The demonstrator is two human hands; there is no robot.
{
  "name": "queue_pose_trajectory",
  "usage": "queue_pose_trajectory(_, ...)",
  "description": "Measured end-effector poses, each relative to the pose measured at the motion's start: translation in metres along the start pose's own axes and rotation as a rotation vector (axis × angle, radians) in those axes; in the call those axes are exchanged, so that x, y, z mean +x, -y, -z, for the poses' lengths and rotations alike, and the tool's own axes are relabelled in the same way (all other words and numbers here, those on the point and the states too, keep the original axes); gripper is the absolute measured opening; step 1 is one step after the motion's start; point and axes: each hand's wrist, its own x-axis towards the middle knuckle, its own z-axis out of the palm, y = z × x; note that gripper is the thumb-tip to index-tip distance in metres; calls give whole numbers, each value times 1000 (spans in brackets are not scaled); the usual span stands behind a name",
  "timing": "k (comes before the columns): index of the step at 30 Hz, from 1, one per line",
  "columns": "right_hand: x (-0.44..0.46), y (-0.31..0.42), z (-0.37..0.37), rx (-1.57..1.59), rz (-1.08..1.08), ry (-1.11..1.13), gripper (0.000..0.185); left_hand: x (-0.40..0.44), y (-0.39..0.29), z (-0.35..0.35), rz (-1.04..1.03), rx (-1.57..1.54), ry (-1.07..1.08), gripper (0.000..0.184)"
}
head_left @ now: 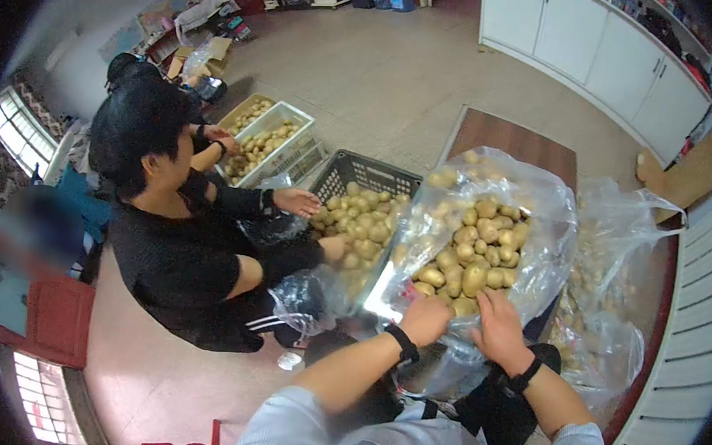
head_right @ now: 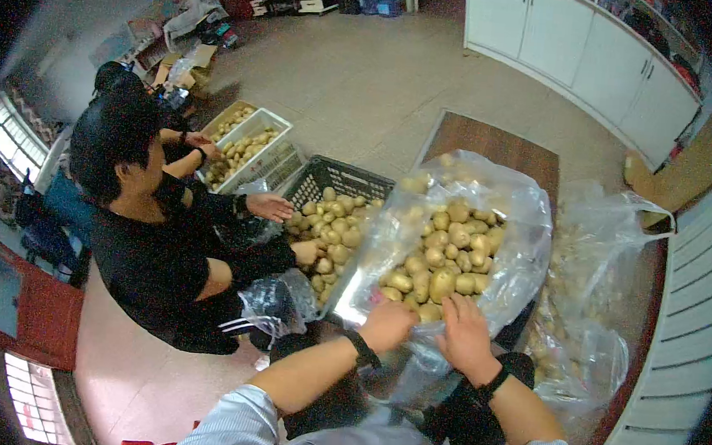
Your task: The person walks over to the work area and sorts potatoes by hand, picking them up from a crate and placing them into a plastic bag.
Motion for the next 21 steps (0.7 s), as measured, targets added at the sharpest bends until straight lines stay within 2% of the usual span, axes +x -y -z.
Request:
queue_pose_trajectory(1,-3,0,-4,-25,-13,-2,70,2,-3,-3,28,64,51,11)
queue_pose_trajectory(3,-12,-2,-13,-46,-38,-78,73,4,-12,-12,71,292,9,12)
queue_pose_trajectory(5,-25,-4,-19,-26,-155,-94,76,-5,-14,-13,47,104,-70,13)
queue_pose_trajectory(9,-37,-7,-28,-76,-196,-97,79,-23,-23,-15,-57,177,-79,17)
queue_pose_trajectory(10,-41,-5,-28,-115,-183,-84,82,-27,-28,-11,-26,132,-35,19)
queue_pose_trajectory(13,-46,0,-25,-98,-218,-114,82,-33,-28,-13,-15,148,-112,21)
queue_pose_trajectory(15,-48,2,-24,-86,-248,-80,83,-34,-29,-11,-2,109,-63,24)
queue_pose_trajectory(17,-51,2,-25,-92,-264,-87,76,-36,-28,-13,-60,53,-66,23)
queue_pose_trajectory(21,-59,-1,-25,-93,-258,-98,78,-30,-29,-17,-66,16,-22,26)
